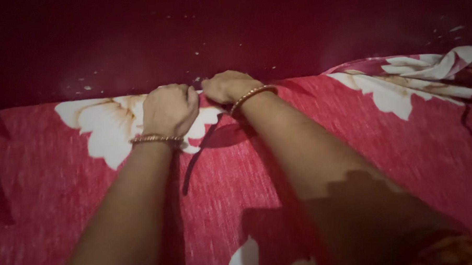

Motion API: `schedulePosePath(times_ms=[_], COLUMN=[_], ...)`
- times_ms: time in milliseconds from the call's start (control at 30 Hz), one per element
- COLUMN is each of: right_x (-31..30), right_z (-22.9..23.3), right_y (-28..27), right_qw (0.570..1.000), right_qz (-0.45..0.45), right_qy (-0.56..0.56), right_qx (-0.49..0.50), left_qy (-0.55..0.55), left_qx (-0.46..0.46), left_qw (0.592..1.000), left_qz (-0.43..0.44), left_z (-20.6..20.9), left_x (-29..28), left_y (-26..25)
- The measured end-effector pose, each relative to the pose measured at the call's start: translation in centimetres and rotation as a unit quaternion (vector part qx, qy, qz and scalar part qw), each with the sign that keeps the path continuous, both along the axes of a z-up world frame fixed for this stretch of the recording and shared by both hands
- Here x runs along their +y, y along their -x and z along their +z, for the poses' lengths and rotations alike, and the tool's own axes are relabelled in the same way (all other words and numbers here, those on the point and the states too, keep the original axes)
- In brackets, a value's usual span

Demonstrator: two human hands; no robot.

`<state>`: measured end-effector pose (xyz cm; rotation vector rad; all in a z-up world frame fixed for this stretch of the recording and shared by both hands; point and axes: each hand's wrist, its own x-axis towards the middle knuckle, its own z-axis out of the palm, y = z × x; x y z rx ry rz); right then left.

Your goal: The person spreads a red floral bedsheet over a mattress, smooths the surface, and tucks the edges under the mattress along the sides and corners. The person adjusts the sheet repeatedly to remove wrinkles and secure the fit.

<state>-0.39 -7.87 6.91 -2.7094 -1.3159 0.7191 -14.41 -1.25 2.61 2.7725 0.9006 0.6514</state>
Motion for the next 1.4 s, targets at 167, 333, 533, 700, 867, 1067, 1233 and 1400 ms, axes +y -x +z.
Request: schedulePosePath(times_ms=[167, 333, 533, 700, 867, 1067, 1233, 1400], right_x=[-0.7, -3.0, -5.2, -2.9, 1.4, 2.8, 3.2, 2.0], right_z=[-0.8, -2.5, -4.9, -3.7, -1.8, -0.7, -1.5, -2.2], right_y=[0.0, 0.9, 2.0, 1.8, 1.5, 1.6, 2.4, 2.8], right_qw=[0.999, 0.982, 0.915, 0.936, 0.982, 0.997, 1.0, 0.994], right_qz=[0.026, 0.032, 0.035, 0.143, 0.15, 0.07, -0.004, 0.022], right_qy=[-0.021, -0.175, -0.402, -0.313, -0.099, -0.016, -0.008, -0.084], right_qx=[-0.008, -0.062, 0.01, -0.076, -0.066, 0.01, -0.016, -0.066], left_qy=[0.11, 0.251, 0.242, 0.002, 0.14, 0.053, 0.044, 0.103], left_qx=[0.174, 0.227, 0.289, 0.307, 0.083, -0.002, 0.135, 0.212], left_qw=[0.977, 0.937, 0.926, 0.938, 0.987, 0.998, 0.989, 0.971], left_qz=[0.058, 0.086, -0.017, -0.161, 0.013, 0.031, 0.05, 0.045], left_z=[2.3, 4.0, 2.2, -0.4, -1.3, 0.9, 1.8, 2.4], left_x=[1.5, 2.0, 4.6, 6.9, 4.3, 2.0, 2.4, 3.4], left_y=[-2.3, -3.2, -2.8, -2.5, -0.9, 1.1, 1.2, 0.2])
